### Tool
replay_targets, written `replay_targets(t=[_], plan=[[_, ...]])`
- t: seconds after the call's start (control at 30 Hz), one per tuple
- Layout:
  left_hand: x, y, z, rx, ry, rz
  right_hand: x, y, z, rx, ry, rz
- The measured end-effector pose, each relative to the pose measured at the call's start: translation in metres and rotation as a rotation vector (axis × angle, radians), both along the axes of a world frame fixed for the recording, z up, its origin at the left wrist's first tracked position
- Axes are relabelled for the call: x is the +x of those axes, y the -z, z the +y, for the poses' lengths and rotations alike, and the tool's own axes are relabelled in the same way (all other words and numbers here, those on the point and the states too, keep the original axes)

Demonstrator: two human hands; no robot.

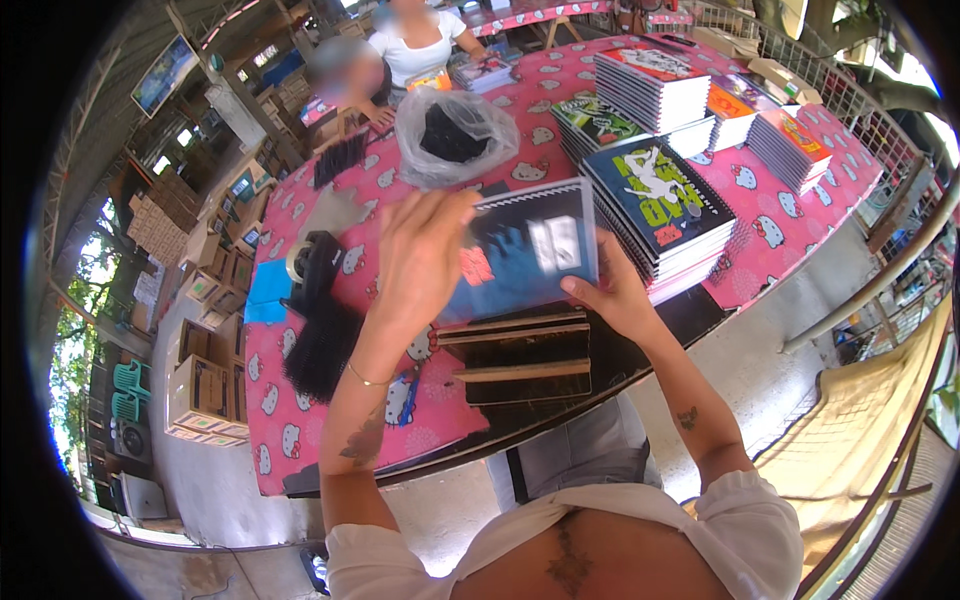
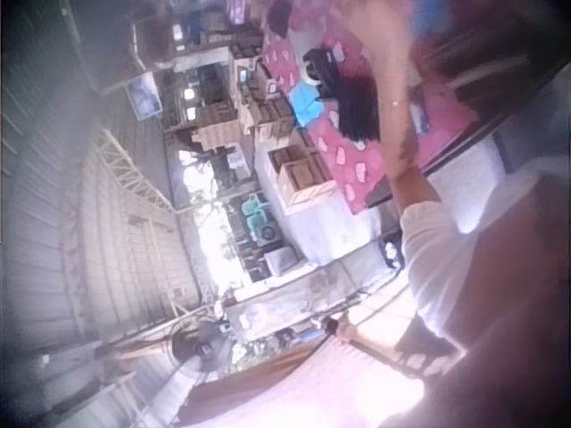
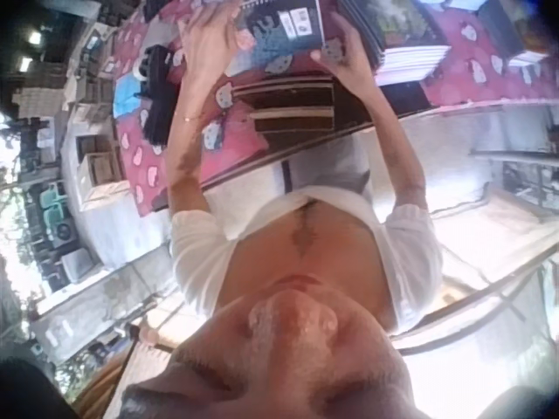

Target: The person assembles notebooks by picking up a stack of paper and a cover, threading a black spiral binding through the side holes, and placing the finished notebook onto a stack.

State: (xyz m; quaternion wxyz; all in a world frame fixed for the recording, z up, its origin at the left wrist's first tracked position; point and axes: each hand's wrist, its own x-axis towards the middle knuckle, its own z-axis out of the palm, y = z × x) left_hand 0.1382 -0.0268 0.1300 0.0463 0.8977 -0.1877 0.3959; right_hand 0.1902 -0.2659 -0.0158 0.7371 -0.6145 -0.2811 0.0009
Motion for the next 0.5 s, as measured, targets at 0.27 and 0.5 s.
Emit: replay_targets(t=[0.27, 0.5], plan=[[-0.038, 0.002, -0.030, 0.022, 0.279, 0.229, -0.042, 0.042, -0.019, 0.026, 0.004, 0.137], [-0.073, 0.076, -0.007, 0.132, 0.003, 0.213, -0.055, 0.024, 0.003, -0.125, 0.036, -0.049]])
